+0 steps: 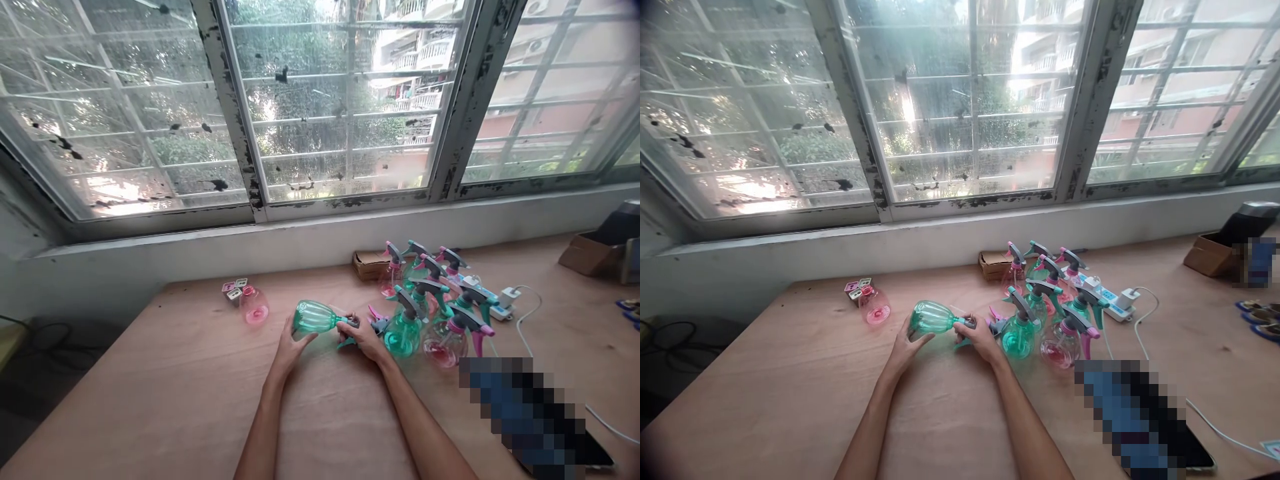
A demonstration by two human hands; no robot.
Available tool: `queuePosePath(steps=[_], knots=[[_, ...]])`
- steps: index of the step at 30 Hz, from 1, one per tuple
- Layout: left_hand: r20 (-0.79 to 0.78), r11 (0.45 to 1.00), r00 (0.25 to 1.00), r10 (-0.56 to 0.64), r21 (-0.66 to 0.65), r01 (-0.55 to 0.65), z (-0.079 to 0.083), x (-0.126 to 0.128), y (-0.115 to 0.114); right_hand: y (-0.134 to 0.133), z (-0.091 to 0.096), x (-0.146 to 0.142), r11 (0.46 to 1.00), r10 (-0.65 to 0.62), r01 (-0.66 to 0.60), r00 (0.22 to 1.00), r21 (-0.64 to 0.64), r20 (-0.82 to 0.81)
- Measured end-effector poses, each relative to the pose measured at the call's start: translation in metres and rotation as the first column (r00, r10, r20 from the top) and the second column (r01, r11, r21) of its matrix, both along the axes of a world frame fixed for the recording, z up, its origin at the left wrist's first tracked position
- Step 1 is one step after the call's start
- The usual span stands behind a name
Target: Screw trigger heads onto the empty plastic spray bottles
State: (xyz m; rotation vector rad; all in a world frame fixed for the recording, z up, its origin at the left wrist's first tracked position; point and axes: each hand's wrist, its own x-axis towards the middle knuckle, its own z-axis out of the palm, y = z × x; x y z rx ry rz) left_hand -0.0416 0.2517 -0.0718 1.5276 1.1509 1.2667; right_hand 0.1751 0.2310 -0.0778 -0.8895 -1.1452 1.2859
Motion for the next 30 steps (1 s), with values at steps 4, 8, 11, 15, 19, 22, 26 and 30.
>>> queuePosePath(steps=[4,8,11,15,19,22,26,30], knots=[[0.007,0.999,0.999,0.038,-0.008,-0.038,-0.0022,0.0011,-0.0001,-0.0011,0.0003,0.0000,1.000,0.026,-0.026,1.000,-0.001,0.008],[-0.014,0.998,0.998,0.064,0.012,-0.064,-0.0053,-0.0003,0.0029,0.0001,-0.0020,-0.0003,0.999,0.047,-0.047,0.999,-0.023,-0.006],[-0.018,0.998,0.998,0.052,0.032,-0.052,-0.0064,-0.0012,0.0046,0.0018,-0.0052,-0.0004,0.998,0.048,-0.048,0.999,-0.035,-0.019],[-0.023,0.999,0.999,0.041,0.033,-0.041,-0.0048,-0.0001,0.0032,0.0024,-0.0073,-0.0001,0.999,0.042,-0.043,0.999,-0.030,-0.027],[-0.022,0.997,0.997,0.079,0.025,-0.079,-0.0023,0.0010,0.0006,0.0018,-0.0063,-0.0005,0.998,0.051,-0.052,0.998,-0.020,-0.029],[-0.033,0.996,0.996,0.086,0.031,-0.085,-0.0019,0.0004,0.0008,0.0023,-0.0058,-0.0009,0.999,0.049,-0.050,0.998,-0.014,-0.041],[-0.031,0.998,0.999,0.041,0.045,-0.039,-0.0025,-0.0003,0.0027,0.0041,-0.0073,-0.0009,0.999,0.038,-0.039,0.997,-0.010,-0.071],[-0.020,1.000,1.000,0.006,0.029,-0.005,-0.0011,0.0009,0.0024,0.0047,-0.0089,-0.0012,0.999,0.041,-0.042,0.996,-0.008,-0.083]])
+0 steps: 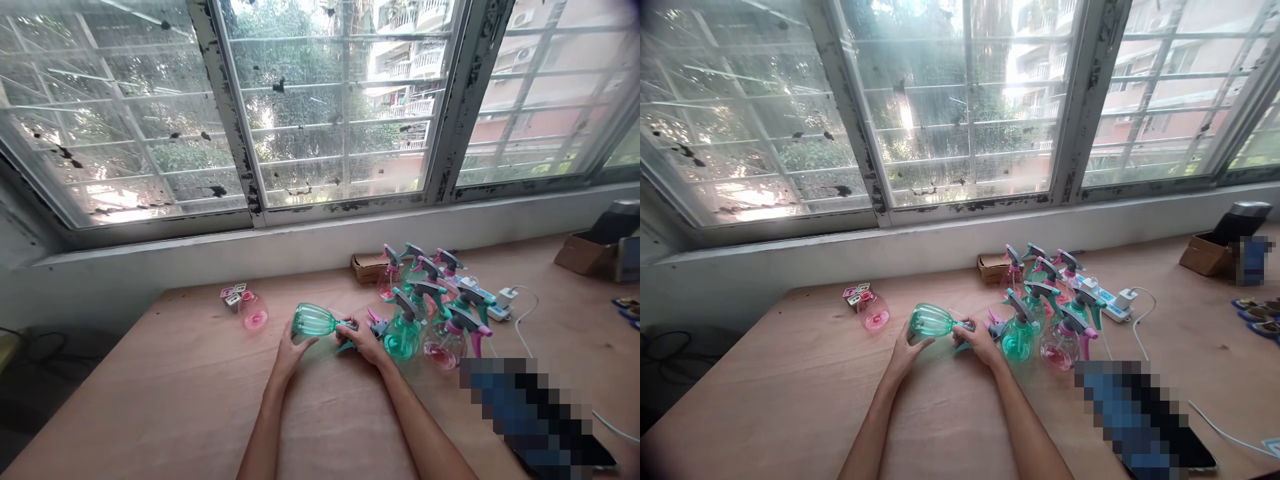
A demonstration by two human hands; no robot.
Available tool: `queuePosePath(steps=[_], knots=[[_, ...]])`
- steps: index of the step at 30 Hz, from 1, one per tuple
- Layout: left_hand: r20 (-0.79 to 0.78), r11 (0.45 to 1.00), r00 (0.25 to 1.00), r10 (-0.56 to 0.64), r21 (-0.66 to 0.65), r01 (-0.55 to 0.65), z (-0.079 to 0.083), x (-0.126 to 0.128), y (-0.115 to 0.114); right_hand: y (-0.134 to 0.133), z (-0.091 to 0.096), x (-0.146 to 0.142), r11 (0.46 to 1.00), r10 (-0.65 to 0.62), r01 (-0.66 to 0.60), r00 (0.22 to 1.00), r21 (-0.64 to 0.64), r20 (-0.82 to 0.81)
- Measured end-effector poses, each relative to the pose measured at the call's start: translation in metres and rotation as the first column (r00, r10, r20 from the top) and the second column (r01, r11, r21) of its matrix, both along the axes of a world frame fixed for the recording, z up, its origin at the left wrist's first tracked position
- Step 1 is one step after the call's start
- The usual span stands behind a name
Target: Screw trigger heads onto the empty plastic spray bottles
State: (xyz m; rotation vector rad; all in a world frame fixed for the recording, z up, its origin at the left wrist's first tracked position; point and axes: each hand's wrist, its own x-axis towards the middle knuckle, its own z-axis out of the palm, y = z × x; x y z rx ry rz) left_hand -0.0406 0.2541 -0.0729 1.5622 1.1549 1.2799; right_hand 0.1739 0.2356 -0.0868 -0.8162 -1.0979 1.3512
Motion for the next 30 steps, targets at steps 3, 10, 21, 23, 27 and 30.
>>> queuePosePath(steps=[3,10,21,23,27,30], knots=[[0.005,1.000,1.000,0.013,-0.012,-0.013,0.0022,0.0013,-0.0020,-0.0007,0.0001,-0.0003,1.000,0.008,-0.008,1.000,-0.001,0.003],[-0.004,1.000,1.000,0.010,0.004,-0.010,0.0018,0.0005,-0.0023,0.0008,-0.0018,-0.0004,1.000,0.008,-0.008,1.000,0.000,0.010],[0.031,0.999,0.999,0.027,-0.021,-0.026,0.0011,-0.0011,-0.0030,0.0013,-0.0022,-0.0025,1.000,-0.004,0.004,1.000,-0.007,0.007],[0.036,1.000,0.999,0.004,-0.027,-0.003,0.0008,-0.0018,-0.0027,0.0014,-0.0022,-0.0022,1.000,-0.005,0.005,1.000,-0.004,0.004],[0.034,0.999,0.999,-0.032,-0.022,0.032,0.0013,-0.0025,-0.0022,0.0014,-0.0020,-0.0015,1.000,-0.007,0.007,1.000,0.006,0.000],[0.024,1.000,1.000,-0.006,-0.030,0.007,0.0020,-0.0025,-0.0031,0.0011,-0.0019,-0.0017,1.000,-0.004,0.004,1.000,0.011,0.000]])
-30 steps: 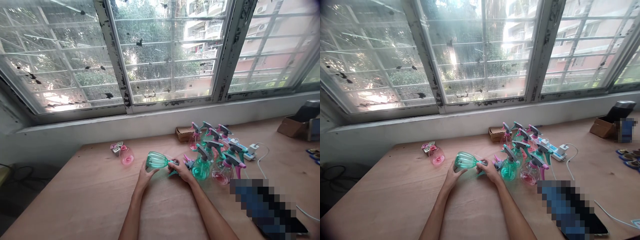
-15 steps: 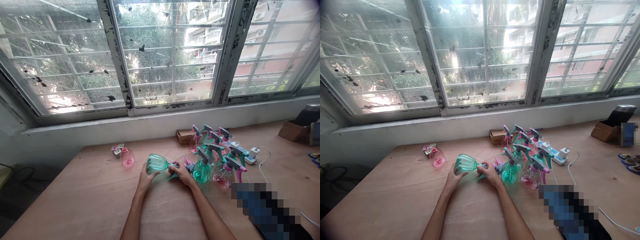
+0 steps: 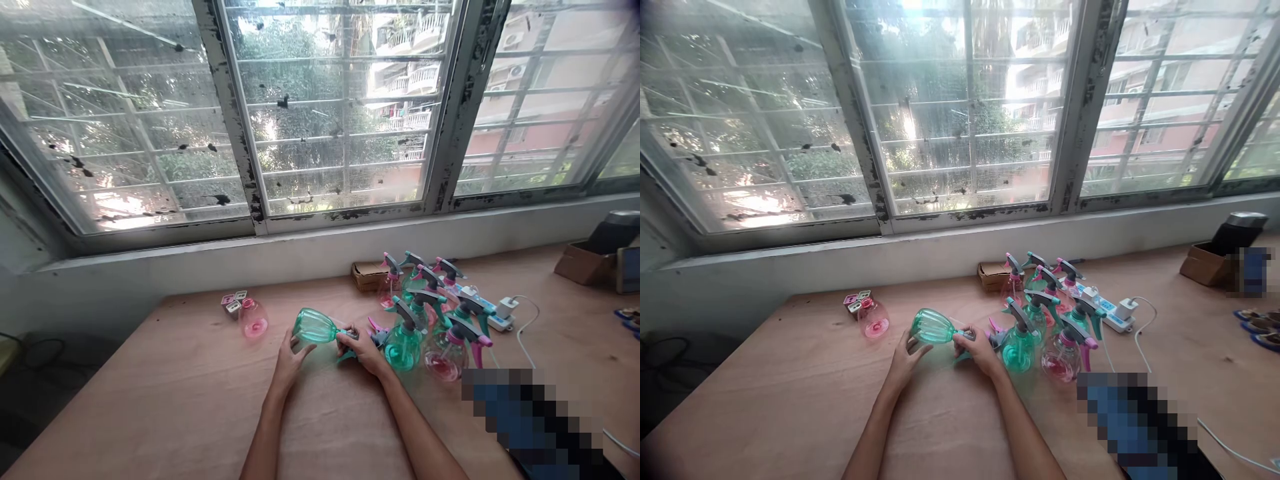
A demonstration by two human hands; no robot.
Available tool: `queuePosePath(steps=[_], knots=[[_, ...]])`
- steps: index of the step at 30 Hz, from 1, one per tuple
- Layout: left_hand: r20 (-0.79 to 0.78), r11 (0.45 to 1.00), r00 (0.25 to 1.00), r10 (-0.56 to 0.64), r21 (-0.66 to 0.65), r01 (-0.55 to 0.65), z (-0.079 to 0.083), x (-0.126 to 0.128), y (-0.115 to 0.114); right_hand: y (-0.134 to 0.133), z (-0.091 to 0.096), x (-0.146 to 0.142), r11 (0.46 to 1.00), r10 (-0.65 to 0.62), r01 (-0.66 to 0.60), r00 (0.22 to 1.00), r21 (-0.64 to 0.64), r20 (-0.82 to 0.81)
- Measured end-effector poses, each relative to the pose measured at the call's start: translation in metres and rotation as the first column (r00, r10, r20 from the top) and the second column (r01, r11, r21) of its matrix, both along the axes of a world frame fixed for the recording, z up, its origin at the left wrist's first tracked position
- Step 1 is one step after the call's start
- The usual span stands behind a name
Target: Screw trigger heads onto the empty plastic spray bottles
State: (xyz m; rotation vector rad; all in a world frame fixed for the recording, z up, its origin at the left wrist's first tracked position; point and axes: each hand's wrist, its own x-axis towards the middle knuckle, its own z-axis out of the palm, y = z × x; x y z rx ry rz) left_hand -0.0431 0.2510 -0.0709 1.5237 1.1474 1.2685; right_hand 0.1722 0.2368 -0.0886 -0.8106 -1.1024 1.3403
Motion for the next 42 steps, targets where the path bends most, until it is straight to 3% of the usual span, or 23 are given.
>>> queuePosePath(steps=[16,30,37,42], knots=[[-0.006,1.000,1.000,0.010,0.012,-0.010,0.0012,0.0006,0.0008,-0.0004,0.0041,-0.0023,0.997,-0.079,0.079,0.997,0.000,0.005],[-0.008,0.998,1.000,0.028,0.055,-0.028,0.0033,0.0017,-0.0010,-0.0025,0.0048,-0.0007,0.998,-0.058,0.058,0.998,-0.011,0.022],[0.013,0.998,0.998,0.066,0.013,-0.066,-0.0010,0.0017,0.0008,-0.0017,0.0029,-0.0015,0.999,-0.053,0.053,0.998,-0.008,0.018],[0.018,0.999,0.999,0.029,0.023,-0.029,-0.0041,-0.0001,0.0039,-0.0017,0.0042,-0.0005,0.999,-0.054,0.054,0.998,-0.005,0.017]])
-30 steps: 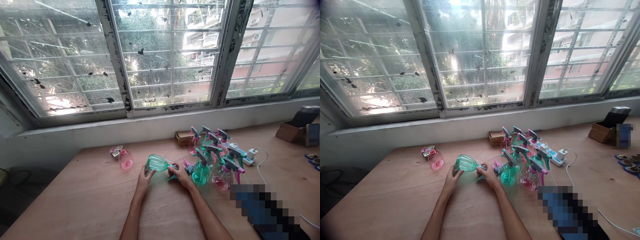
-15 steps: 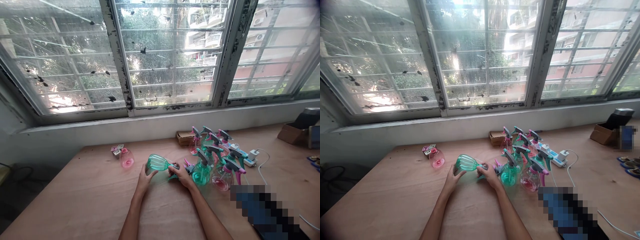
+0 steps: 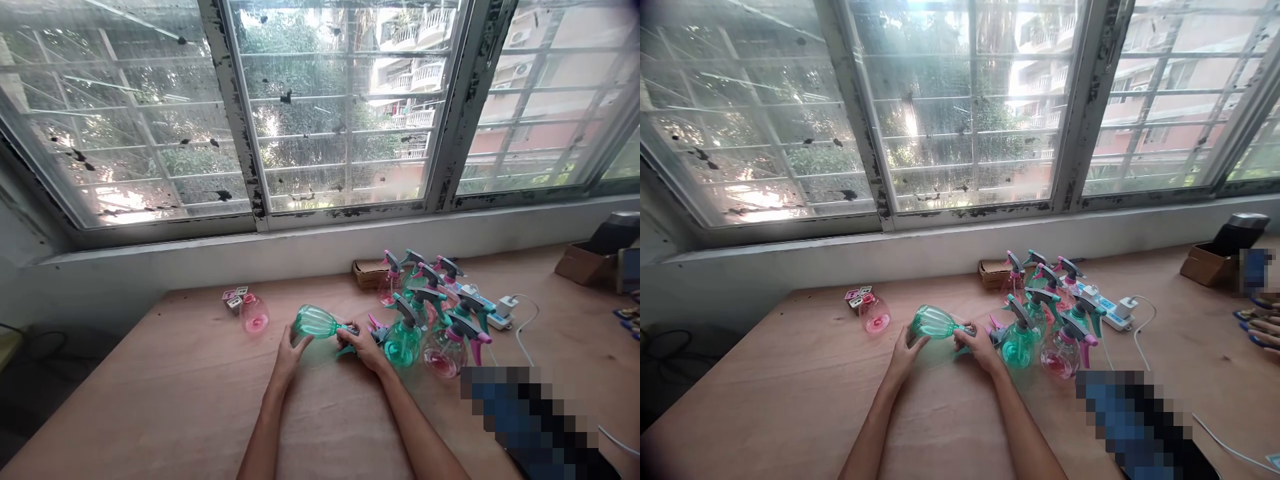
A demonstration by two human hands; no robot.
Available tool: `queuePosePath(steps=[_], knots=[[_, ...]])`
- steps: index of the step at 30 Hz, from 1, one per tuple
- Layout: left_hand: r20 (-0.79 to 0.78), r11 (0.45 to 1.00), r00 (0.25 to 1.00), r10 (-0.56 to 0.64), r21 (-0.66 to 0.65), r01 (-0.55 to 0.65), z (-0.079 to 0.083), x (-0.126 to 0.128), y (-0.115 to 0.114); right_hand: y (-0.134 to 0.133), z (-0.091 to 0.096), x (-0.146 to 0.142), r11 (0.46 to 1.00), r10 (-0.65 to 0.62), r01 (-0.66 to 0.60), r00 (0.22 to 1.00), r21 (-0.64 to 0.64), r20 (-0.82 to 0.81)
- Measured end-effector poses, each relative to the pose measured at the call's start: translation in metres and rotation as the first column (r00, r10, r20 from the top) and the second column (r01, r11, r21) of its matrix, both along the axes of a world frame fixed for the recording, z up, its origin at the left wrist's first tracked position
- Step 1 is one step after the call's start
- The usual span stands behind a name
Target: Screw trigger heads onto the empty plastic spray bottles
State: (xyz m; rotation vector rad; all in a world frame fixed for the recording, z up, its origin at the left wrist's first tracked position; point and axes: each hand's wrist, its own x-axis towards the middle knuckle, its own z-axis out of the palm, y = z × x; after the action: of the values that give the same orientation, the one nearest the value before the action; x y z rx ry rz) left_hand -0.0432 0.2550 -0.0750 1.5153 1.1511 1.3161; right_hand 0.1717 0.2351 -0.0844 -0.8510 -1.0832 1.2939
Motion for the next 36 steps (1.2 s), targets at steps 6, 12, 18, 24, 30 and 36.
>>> queuePosePath(steps=[6,12,18,24,30,36], knots=[[0.000,1.000,1.000,0.008,0.007,-0.008,0.0028,0.0012,-0.0019,-0.0002,0.0013,0.0001,1.000,0.002,-0.002,1.000,-0.007,-0.003],[0.024,0.999,0.999,0.030,-0.021,-0.030,-0.0016,0.0003,0.0004,-0.0002,0.0001,0.0001,1.000,0.005,-0.006,1.000,-0.010,-0.007],[0.037,1.000,0.999,-0.017,-0.002,0.017,0.0034,-0.0012,0.0001,-0.0009,0.0016,0.0003,1.000,-0.001,0.001,1.000,-0.008,-0.016],[0.058,0.999,0.998,0.024,-0.031,-0.022,0.0054,0.0020,-0.0028,-0.0020,0.0022,0.0001,1.000,0.018,-0.018,1.000,0.001,-0.004],[0.066,1.000,0.998,-0.023,-0.017,0.025,0.0021,-0.0023,0.0007,0.0003,-0.0008,0.0003,1.000,0.006,-0.005,1.000,0.019,-0.014],[0.083,0.999,0.996,-0.039,-0.031,0.041,0.0022,-0.0013,-0.0002,0.0003,-0.0033,-0.0003,1.000,0.020,-0.020,1.000,0.020,-0.014]])
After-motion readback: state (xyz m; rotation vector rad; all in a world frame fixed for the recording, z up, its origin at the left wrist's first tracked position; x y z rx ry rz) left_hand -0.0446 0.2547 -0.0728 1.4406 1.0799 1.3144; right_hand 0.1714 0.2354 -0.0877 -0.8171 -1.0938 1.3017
